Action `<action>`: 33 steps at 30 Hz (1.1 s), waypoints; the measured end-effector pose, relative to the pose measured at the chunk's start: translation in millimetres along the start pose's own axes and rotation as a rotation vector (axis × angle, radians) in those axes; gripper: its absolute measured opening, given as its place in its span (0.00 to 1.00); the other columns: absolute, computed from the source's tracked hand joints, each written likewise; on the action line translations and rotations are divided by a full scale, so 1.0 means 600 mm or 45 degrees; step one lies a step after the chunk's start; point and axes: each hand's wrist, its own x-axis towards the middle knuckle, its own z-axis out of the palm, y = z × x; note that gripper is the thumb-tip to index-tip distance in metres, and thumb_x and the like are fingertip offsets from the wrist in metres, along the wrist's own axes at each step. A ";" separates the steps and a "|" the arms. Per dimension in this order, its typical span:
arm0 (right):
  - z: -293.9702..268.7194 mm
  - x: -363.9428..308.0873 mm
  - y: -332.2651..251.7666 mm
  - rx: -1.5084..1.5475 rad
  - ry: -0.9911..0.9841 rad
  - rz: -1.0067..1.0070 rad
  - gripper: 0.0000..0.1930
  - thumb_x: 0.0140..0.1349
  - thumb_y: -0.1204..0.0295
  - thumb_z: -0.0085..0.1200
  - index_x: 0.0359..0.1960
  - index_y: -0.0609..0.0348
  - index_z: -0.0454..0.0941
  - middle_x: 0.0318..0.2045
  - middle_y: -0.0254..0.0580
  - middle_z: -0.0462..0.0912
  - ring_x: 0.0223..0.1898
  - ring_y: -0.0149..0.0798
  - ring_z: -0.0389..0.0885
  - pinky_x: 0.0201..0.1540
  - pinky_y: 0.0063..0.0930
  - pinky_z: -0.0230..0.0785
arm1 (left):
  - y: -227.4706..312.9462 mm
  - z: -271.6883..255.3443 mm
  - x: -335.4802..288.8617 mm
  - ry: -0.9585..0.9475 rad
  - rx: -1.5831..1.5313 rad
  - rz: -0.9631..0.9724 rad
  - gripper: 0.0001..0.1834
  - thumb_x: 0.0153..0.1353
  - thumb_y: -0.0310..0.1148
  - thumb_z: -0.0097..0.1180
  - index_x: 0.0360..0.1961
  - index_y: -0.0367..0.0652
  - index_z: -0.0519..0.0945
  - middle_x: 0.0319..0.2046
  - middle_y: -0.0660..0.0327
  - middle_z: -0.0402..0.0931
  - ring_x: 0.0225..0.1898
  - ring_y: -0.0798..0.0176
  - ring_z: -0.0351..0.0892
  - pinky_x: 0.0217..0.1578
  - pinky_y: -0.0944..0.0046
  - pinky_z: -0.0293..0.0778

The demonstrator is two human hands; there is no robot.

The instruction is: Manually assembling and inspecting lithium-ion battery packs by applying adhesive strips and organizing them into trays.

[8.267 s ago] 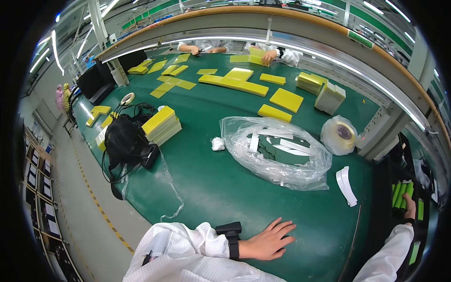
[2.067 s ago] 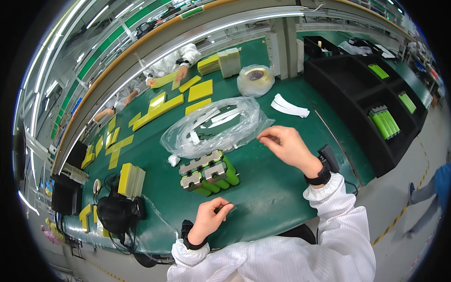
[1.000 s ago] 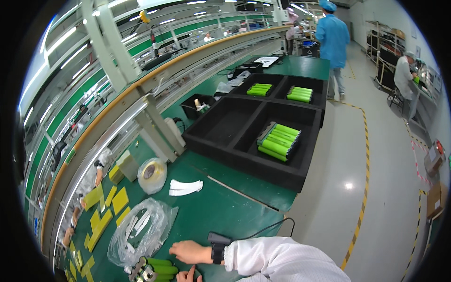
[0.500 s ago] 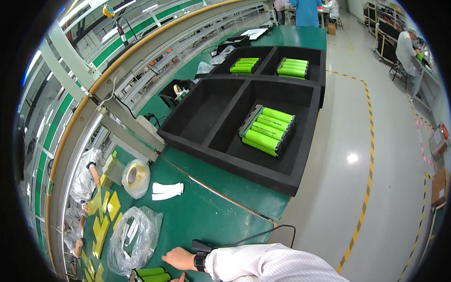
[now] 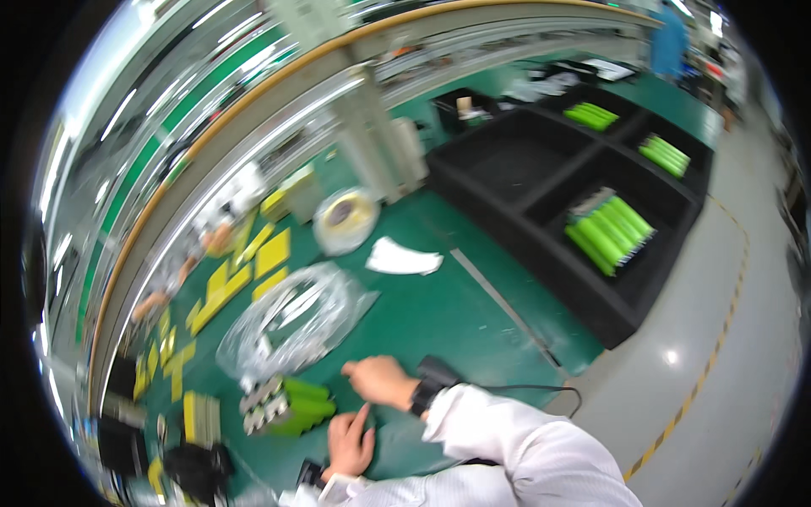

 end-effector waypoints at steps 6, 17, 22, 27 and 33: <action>-0.036 0.005 0.004 0.299 0.086 0.186 0.09 0.56 0.71 0.55 0.40 0.53 0.80 0.19 0.46 0.79 0.19 0.45 0.78 0.23 0.36 0.67 | 0.028 0.016 0.058 0.106 -0.008 0.073 0.29 0.51 0.30 0.57 0.57 0.40 0.69 0.47 0.52 0.69 0.49 0.48 0.67 0.50 0.53 0.64; -0.001 -0.030 -0.024 0.608 0.073 0.260 0.11 0.61 0.77 0.51 0.45 0.57 0.78 0.17 0.23 0.67 0.20 0.19 0.63 0.23 0.16 0.56 | 0.026 0.003 -0.021 0.353 -0.500 0.105 0.17 0.56 0.31 0.56 0.47 0.41 0.74 0.46 0.53 0.71 0.51 0.48 0.68 0.53 0.53 0.65; -0.012 -0.079 -0.063 0.602 -0.013 0.264 0.11 0.61 0.79 0.50 0.46 0.59 0.76 0.20 0.25 0.69 0.22 0.20 0.65 0.24 0.15 0.58 | 0.021 -0.020 -0.081 0.299 -0.783 0.143 0.12 0.59 0.30 0.54 0.44 0.40 0.74 0.43 0.56 0.73 0.48 0.51 0.70 0.51 0.56 0.67; -0.049 -0.177 -0.090 0.687 -0.078 0.279 0.11 0.61 0.78 0.47 0.45 0.63 0.74 0.19 0.29 0.68 0.17 0.20 0.62 0.18 0.13 0.52 | -0.025 -0.063 -0.237 0.148 -1.081 -0.158 0.09 0.62 0.33 0.51 0.40 0.39 0.74 0.37 0.58 0.76 0.38 0.61 0.77 0.39 0.63 0.73; -0.133 -0.319 -0.115 0.599 -0.988 0.718 0.17 0.60 0.72 0.54 0.51 0.60 0.71 0.43 0.44 0.78 0.44 0.38 0.75 0.47 0.33 0.69 | -0.062 -0.013 -0.543 0.291 -1.557 -0.904 0.11 0.66 0.35 0.52 0.42 0.38 0.76 0.38 0.62 0.77 0.44 0.70 0.74 0.46 0.68 0.70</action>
